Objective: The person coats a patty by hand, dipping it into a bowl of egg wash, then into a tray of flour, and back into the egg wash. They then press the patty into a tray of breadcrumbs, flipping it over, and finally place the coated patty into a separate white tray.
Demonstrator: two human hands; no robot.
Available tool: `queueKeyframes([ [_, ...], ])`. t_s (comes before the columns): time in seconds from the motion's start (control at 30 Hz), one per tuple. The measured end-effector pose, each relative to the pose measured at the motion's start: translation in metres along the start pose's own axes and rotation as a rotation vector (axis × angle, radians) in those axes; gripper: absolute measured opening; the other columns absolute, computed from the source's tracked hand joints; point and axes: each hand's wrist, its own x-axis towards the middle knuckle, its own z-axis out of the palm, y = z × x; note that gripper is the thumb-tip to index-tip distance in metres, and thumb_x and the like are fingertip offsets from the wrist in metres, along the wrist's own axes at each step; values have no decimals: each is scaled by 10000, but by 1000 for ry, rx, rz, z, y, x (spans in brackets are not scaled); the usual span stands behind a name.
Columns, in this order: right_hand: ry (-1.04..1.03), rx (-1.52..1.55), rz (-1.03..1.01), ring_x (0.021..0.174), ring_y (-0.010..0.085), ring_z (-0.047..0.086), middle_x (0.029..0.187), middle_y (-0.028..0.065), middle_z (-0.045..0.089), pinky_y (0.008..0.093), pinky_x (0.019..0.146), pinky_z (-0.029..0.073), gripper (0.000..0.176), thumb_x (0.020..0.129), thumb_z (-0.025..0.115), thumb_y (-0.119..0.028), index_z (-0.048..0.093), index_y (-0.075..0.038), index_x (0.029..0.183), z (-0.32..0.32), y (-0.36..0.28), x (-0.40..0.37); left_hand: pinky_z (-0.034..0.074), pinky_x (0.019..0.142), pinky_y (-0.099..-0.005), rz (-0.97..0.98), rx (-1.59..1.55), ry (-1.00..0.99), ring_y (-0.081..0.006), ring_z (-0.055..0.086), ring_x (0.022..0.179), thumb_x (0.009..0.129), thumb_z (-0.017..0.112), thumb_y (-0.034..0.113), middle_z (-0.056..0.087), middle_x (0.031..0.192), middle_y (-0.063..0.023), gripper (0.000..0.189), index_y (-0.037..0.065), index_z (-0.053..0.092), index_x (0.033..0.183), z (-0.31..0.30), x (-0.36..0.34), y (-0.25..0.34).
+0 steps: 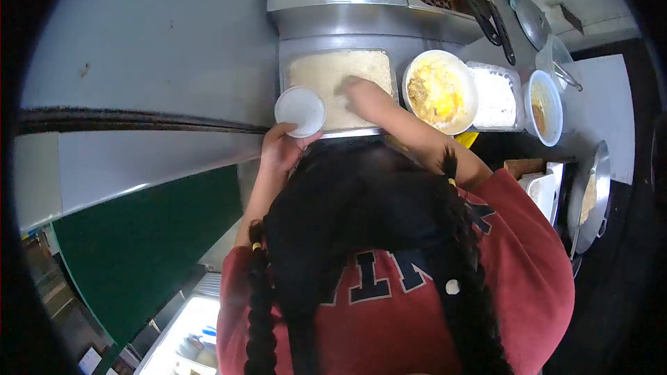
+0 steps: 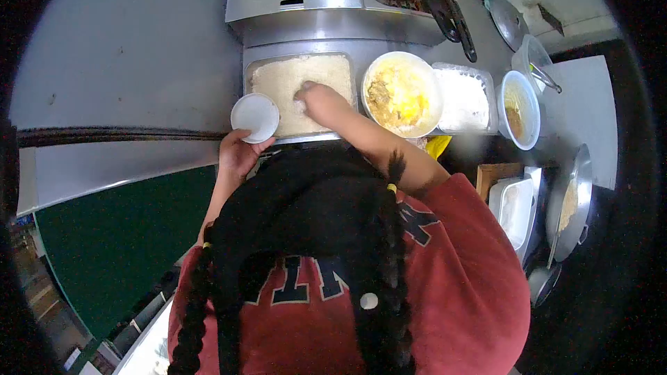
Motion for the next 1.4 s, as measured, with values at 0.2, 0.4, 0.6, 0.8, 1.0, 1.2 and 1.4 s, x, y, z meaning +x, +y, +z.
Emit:
queueKeyframes([
  [0.2,64,-91,128,966,387,636,1054,209,625,451,857,520,409,709,722,-104,674,-61,1113,-25,-22,-10,366,1056,-663,0,-186,-377,-466,373,1347,781,520,101,369,1504,-177,756,178,323,1507,18,15,4],
  [0.4,63,-35,98,942,381,653,1002,188,673,438,853,523,374,697,725,-101,708,-75,1070,-2,-3,1,108,1141,-699,78,271,-313,-476,177,1465,901,358,344,246,1601,-146,650,241,299,1540,33,37,7],
  [0.6,38,341,381,849,281,698,943,171,721,369,796,532,330,746,739,-125,746,-104,1075,-56,-4,18,205,1120,-691,-18,-400,-269,-361,295,1439,1009,269,478,359,1543,-122,573,160,394,1470,40,46,9],
  [0.8,33,306,191,879,239,690,986,167,722,343,805,527,335,760,706,-52,720,-46,1094,-96,-56,38,236,1109,-675,-88,-354,-252,-373,351,1401,1001,337,501,415,1505,-114,556,172,439,1437,42,70,-8],
  [1.0,117,165,112,918,293,712,1003,188,723,356,830,536,289,767,679,5,731,-23,1050,-110,-86,48,290,1081,-651,-191,-333,-213,-379,395,1369,995,361,533,448,1480,-119,580,167,432,1439,46,75,-19],
  [1.2,272,141,-21,861,374,689,936,201,709,400,798,540,266,745,706,-22,743,-53,1007,-93,-74,51,316,1066,-639,-225,-286,-281,-375,411,1356,990,379,532,455,1470,-119,572,166,438,1425,44,76,-23],
  [1.4,158,177,57,857,380,685,937,222,697,413,793,540,251,747,691,-40,746,-51,991,-102,-84,41,333,1054,-627,-183,-258,-353,-353,427,1350,988,385,521,473,1457,-114,565,164,447,1422,42,79,-16],
])
